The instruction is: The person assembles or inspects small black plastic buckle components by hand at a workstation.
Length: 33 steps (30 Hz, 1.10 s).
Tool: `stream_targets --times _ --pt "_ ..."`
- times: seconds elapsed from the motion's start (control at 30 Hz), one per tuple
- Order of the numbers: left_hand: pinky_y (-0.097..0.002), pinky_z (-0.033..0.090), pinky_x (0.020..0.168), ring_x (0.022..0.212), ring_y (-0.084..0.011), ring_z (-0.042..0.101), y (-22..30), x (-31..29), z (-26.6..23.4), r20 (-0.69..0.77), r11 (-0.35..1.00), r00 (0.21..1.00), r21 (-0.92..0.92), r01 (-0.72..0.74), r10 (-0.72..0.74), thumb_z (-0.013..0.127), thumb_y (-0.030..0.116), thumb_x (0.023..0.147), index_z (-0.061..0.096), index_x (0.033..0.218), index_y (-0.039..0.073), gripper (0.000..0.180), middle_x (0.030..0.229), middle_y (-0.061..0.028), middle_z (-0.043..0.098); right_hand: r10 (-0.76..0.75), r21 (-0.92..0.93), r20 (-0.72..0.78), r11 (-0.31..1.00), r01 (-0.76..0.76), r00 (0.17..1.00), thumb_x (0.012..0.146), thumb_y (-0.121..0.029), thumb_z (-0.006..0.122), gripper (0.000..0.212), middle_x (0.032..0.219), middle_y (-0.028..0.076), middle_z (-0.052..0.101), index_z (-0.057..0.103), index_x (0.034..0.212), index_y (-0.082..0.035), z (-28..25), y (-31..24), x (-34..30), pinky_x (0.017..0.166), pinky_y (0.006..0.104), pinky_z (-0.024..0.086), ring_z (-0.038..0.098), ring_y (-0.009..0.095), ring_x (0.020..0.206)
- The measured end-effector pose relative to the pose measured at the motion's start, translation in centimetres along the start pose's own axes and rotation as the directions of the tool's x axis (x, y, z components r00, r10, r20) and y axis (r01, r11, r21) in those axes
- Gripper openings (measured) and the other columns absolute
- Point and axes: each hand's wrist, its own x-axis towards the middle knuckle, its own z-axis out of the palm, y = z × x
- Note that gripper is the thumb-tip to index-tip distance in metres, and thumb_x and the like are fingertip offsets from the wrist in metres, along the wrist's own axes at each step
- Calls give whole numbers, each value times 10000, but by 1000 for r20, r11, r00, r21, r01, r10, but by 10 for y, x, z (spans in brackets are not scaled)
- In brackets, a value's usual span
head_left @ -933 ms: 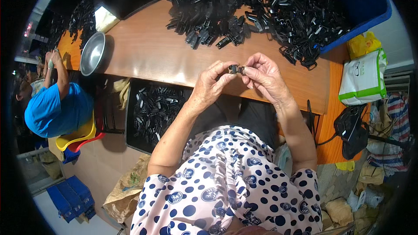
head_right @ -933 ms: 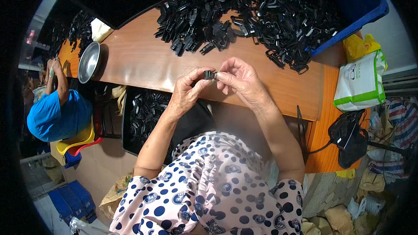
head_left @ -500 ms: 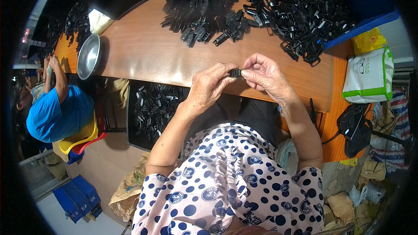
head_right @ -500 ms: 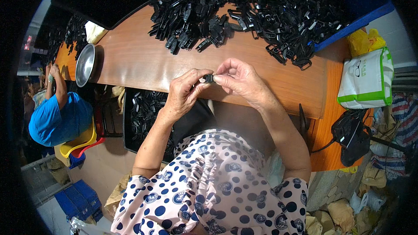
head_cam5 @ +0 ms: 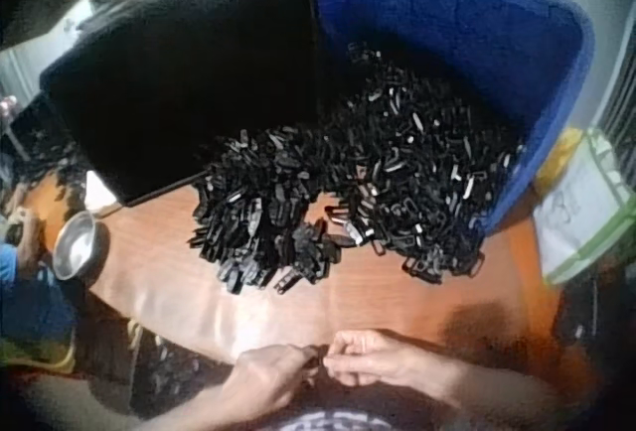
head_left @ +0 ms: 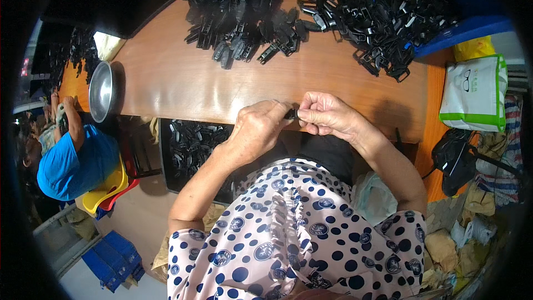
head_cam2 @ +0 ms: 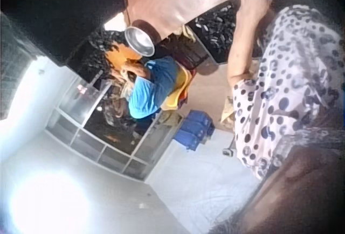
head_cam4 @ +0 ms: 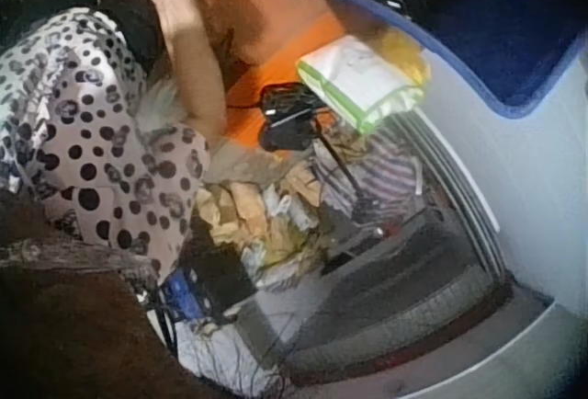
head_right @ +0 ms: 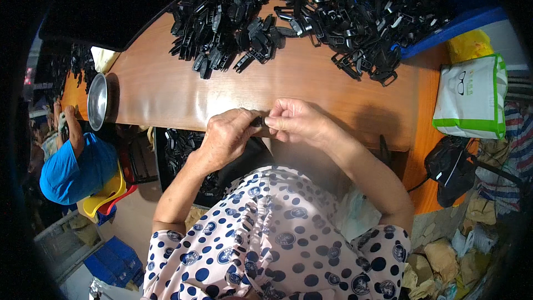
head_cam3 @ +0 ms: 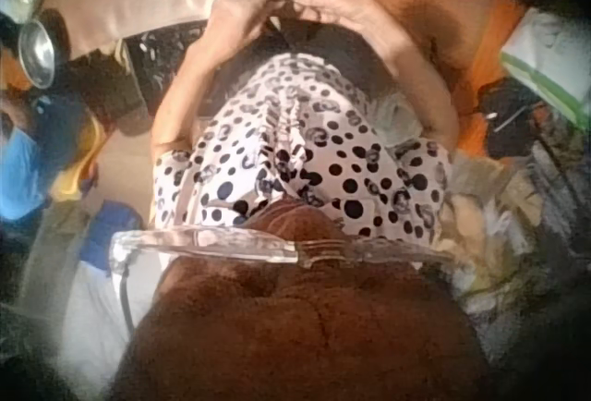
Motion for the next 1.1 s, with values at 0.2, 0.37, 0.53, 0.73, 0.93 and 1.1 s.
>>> stream_targets --times 0.2,0.37,0.53,0.73,0.93,1.1 --pt "-343 510 693 745 -269 645 -3 16 0 4 911 982 -374 175 -188 687 76 784 634 998 -2 233 817 -129 650 -8 63 105 998 2 994 902 -224 623 240 832 66 595 517 1022 -46 1 -8 5 399 150 356 600 134 663" --pt "-382 454 911 1103 -216 506 -7 28 4 83 510 941 -823 251 -328 695 92 813 654 998 19 204 1348 -132 380 -150 38 268 989 145 952 890 -467 550 571 994 112 578 446 1254 -39 4 0 12 478 209 464 616 202 889" --pt "-241 532 781 1067 -154 533 -15 29 22 88 508 974 -841 186 -211 626 119 878 625 1055 17 204 1320 -102 429 -302 111 161 952 287 940 927 -470 497 545 928 130 596 451 1275 -53 13 12 7 477 224 451 617 191 802" --pt "-227 503 656 757 -115 603 -2 38 19 379 196 833 -854 483 -403 572 218 923 599 1025 21 223 1186 -83 552 -257 108 41 962 251 966 951 -312 522 337 880 101 610 510 1161 -48 2 14 2 538 212 463 604 142 742" --pt "-448 488 647 779 -382 627 -50 65 -12 -253 922 933 229 314 -255 530 118 876 590 951 28 132 811 -244 633 -837 -990 -90 18 -139 540 854 -122 614 218 933 153 535 542 994 28 -39 -27 -43 669 369 503 602 278 832" --pt "-440 496 666 830 -370 627 -63 87 -16 -64 752 943 586 300 -326 558 189 887 636 1011 41 208 881 -201 655 -894 -882 -14 -200 -426 448 845 -74 596 136 947 155 515 546 910 35 -65 -49 -48 705 414 521 600 323 868"
